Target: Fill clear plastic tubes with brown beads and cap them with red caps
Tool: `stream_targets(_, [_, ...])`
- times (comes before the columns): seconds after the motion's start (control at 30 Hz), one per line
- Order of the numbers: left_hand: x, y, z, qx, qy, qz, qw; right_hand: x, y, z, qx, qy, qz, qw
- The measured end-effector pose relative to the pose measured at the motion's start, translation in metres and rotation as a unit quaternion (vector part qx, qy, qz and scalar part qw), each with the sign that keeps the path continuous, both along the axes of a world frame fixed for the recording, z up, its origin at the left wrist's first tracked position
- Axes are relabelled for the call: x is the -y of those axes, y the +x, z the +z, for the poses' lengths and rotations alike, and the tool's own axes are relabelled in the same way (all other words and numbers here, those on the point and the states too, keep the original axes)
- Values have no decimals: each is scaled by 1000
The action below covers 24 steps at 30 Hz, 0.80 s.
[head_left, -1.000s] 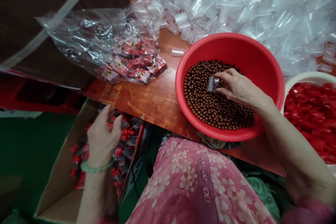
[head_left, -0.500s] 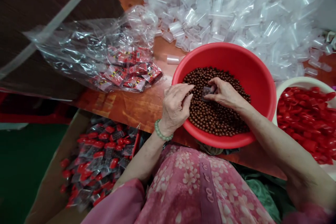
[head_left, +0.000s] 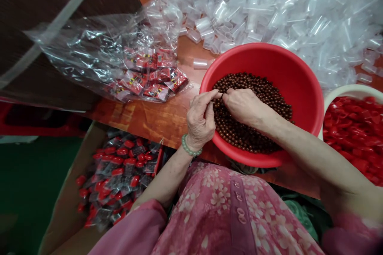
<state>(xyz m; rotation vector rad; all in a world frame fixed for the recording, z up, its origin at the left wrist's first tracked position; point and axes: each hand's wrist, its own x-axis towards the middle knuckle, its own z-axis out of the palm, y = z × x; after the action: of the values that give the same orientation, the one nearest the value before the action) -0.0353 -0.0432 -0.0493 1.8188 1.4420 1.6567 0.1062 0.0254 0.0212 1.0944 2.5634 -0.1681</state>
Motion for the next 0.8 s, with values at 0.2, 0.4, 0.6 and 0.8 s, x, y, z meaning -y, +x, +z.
stream_targets(0.2, [0,-3,-6,-8,-26,0,1000,-7,-17,-4,-29,-36,41,998])
stream_targets(0.4, [-2,-4,-7,-10,6,-9,1000,-13,13,-9,-245,-142,-48,958])
stream_targets(0.6, [-4,-5,-4,-43,19,-18,999,2,42,-6,-484,-293,-164,808])
stream_targets(0.8, [1,-5,23,-117,-75,-118,983,20,60,1,-533,-264,-182,783])
